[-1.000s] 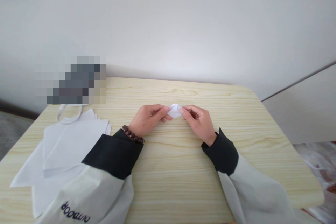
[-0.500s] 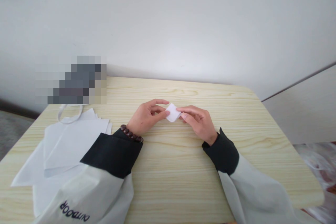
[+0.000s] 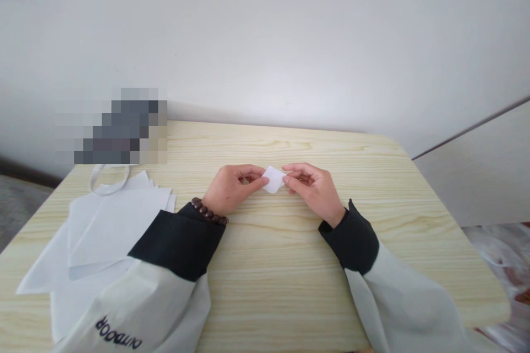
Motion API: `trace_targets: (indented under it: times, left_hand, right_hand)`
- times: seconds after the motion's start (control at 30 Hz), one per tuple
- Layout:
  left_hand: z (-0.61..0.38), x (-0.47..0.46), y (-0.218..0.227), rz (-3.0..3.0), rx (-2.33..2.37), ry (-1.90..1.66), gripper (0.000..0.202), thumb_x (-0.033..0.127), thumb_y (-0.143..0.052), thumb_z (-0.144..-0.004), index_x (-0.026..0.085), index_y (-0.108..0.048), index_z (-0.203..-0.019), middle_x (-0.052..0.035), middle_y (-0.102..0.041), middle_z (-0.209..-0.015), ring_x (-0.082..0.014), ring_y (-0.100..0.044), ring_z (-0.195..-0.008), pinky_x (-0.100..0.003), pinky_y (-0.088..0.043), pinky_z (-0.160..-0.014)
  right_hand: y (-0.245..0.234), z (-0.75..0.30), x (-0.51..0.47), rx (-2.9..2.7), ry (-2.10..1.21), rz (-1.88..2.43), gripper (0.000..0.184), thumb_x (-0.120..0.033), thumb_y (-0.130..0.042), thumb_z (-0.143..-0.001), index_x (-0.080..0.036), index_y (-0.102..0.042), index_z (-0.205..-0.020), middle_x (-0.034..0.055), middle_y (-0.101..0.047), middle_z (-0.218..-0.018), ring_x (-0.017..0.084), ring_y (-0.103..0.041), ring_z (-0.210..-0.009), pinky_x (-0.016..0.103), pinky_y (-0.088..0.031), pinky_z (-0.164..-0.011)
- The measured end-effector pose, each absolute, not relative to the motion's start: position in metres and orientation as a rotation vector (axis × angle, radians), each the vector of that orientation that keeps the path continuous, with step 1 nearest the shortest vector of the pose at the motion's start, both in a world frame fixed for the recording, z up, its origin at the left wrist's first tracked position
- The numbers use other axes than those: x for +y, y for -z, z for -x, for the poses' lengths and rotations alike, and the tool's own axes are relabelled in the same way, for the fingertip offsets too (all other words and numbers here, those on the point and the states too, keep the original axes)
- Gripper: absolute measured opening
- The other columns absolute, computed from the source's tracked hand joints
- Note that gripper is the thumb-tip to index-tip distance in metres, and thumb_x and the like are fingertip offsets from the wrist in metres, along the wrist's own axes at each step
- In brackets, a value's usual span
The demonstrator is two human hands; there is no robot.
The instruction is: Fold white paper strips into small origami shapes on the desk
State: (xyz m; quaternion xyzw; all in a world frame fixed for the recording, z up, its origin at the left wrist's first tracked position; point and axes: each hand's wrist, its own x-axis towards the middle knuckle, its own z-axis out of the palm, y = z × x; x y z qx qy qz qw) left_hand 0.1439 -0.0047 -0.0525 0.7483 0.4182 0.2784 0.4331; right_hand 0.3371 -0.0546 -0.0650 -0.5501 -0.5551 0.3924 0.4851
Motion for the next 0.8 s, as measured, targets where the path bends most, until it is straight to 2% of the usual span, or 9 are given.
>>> trace_targets:
  times: [0.1, 0.2, 0.33, 0.67, 0.8]
  left_hand:
    - [-0.1442, -0.0056, 0.0517, -1.896, 1.06, -0.689, 0.03, 0.041, -0.059, -0.077, 0.019, -0.072, -0.095, -0.0022, -0.073, -0.082, -0.0172, -0.064, -0.072, -0.025, -0.047, -0.065]
    - [-0.1442, -0.0059, 0.0507, -1.899, 1.033, -0.684, 0.029, 0.04, -0.059, -0.078, 0.019, -0.072, -0.094, -0.002, -0.073, -0.084, -0.0181, -0.065, -0.077, -0.026, -0.048, -0.072]
    - [-0.1445, -0.0062, 0.0495, -1.894, 1.004, -0.694, 0.027, 0.038, -0.059, -0.078, 0.018, -0.071, -0.093, -0.002, -0.073, -0.088, -0.0185, -0.066, -0.082, -0.028, -0.048, -0.079]
    - [-0.1454, -0.0069, 0.0505, -1.912, 0.983, -0.66, 0.023, 0.034, -0.059, -0.079, 0.017, -0.071, -0.09, -0.0019, -0.073, -0.085, -0.0167, -0.067, -0.077, -0.025, -0.05, -0.073]
    - [-0.1464, -0.0072, 0.0501, -2.042, 1.03, -0.662, 0.022, 0.032, -0.056, -0.08, 0.019, -0.071, -0.086, -0.0013, -0.072, -0.084, -0.0158, -0.065, -0.076, -0.025, -0.049, -0.071]
  right_hand:
    - [0.0633, -0.3379, -0.0546, -1.367, -0.981, 1.352, 0.022, -0.031, -0.066, -0.072, -0.016, -0.068, -0.089, 0.0027, -0.068, -0.072, 0.011, -0.059, -0.058, 0.025, -0.05, -0.055]
    - [0.0624, -0.3382, -0.0549, -1.395, -1.027, 1.338, 0.023, -0.032, -0.066, -0.073, -0.016, -0.069, -0.089, 0.0041, -0.069, -0.078, 0.012, -0.06, -0.062, 0.024, -0.05, -0.052]
    - [0.0628, -0.3384, -0.0552, -1.417, -1.07, 1.34, 0.024, -0.035, -0.062, -0.077, -0.018, -0.069, -0.091, 0.0033, -0.068, -0.074, 0.013, -0.062, -0.062, 0.024, -0.05, -0.051]
    - [0.0635, -0.3392, -0.0549, -1.487, -0.968, 1.324, 0.017, -0.03, -0.063, -0.078, -0.017, -0.068, -0.089, 0.0031, -0.071, -0.079, 0.013, -0.063, -0.066, 0.025, -0.05, -0.061]
    - [0.0637, -0.3383, -0.0561, -1.64, -0.809, 1.379, 0.015, -0.028, -0.061, -0.08, -0.018, -0.068, -0.088, 0.0035, -0.07, -0.082, 0.013, -0.062, -0.068, 0.026, -0.048, -0.063]
